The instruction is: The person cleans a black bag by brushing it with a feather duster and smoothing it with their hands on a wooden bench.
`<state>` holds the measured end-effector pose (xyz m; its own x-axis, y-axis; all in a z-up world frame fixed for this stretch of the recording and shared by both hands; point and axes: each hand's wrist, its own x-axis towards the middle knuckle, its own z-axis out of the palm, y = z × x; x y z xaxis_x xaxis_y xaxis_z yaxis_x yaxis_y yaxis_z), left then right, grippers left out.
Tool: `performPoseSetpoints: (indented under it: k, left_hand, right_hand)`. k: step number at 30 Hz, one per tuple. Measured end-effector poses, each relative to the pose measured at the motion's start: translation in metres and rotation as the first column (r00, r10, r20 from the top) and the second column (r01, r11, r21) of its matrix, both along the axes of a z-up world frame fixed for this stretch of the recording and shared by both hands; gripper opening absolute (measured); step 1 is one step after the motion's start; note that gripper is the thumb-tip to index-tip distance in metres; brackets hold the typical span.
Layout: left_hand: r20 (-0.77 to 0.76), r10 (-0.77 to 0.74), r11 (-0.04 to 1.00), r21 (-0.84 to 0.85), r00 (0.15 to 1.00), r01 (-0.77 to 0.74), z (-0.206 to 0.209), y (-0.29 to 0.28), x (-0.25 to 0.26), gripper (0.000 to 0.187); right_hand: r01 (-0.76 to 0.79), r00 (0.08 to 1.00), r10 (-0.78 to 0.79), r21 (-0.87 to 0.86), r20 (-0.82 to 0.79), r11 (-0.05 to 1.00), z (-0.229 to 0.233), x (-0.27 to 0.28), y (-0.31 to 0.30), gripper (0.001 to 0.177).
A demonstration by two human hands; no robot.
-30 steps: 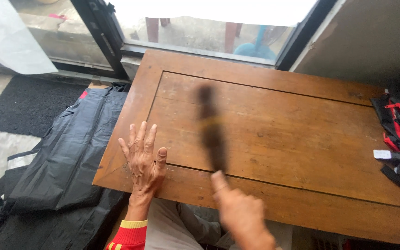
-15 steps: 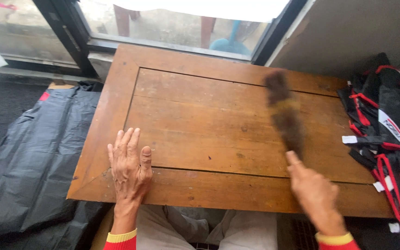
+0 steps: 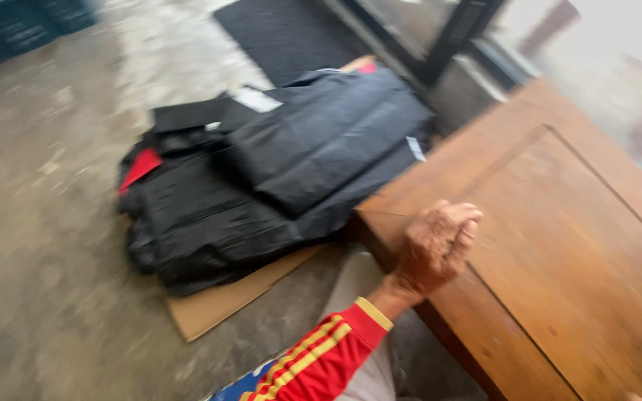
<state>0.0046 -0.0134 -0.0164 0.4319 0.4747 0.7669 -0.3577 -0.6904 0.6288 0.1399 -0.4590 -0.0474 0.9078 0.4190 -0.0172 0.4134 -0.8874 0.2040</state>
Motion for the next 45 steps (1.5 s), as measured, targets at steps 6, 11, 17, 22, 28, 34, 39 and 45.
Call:
performPoseSetpoints:
  k: [6, 11, 17, 22, 28, 34, 39, 45]
  left_hand:
    - [0.07, -0.11, 0.937, -0.326, 0.991, 0.127, 0.016, 0.047, -0.098, 0.016]
    - [-0.367, 0.06, 0.792, -0.549, 0.928, -0.268, -0.074, 0.102, -0.156, 0.019]
    - [-0.395, -0.014, 0.224, -0.897, 0.919, -0.382, -0.21, 0.164, -0.177, 0.046]
    - [-0.15, -0.139, -0.301, -0.935, 0.979, -0.186, -0.213, 0.179, -0.131, 0.066]
    - [0.091, 0.036, -0.634, -0.767, 0.995, 0.093, -0.241, 0.179, -0.068, 0.062]
    - [0.16, 0.323, -0.658, -0.671, 0.933, 0.342, -0.28, 0.188, -0.053, 0.069]
    - [0.301, 0.485, -0.541, -0.635, 0.821, 0.552, -0.232, 0.196, -0.123, 0.035]
    - [0.287, 0.396, -0.514, -0.718, 0.872, 0.47, -0.209, 0.16, -0.259, 0.024]
  right_hand:
    - [-0.473, 0.881, 0.345, 0.651, 0.325, 0.594, 0.082, -0.207, 0.331, 0.017]
    - [-0.711, 0.693, 0.676, 0.395, 0.252, 0.582, 0.055, -0.234, 0.406, 0.029]
    - [-0.66, 0.745, 0.609, 0.44, 0.273, 0.61, 0.052, -0.224, 0.423, 0.026]
    - [-0.474, 0.847, 0.517, 0.621, 0.126, 0.624, 0.048, -0.198, 0.419, 0.026]
    - [-0.412, 0.871, 0.479, 0.691, 0.107, 0.594, 0.04, -0.195, 0.424, 0.023]
    - [-0.403, 0.874, 0.474, 0.711, 0.111, 0.577, 0.041, -0.192, 0.425, 0.022]
    - [-0.41, 0.888, 0.438, 0.673, 0.141, 0.615, 0.037, -0.197, 0.428, 0.023]
    - [-0.571, 0.711, 0.67, 0.732, 0.214, 0.371, 0.002, -0.257, 0.451, 0.019]
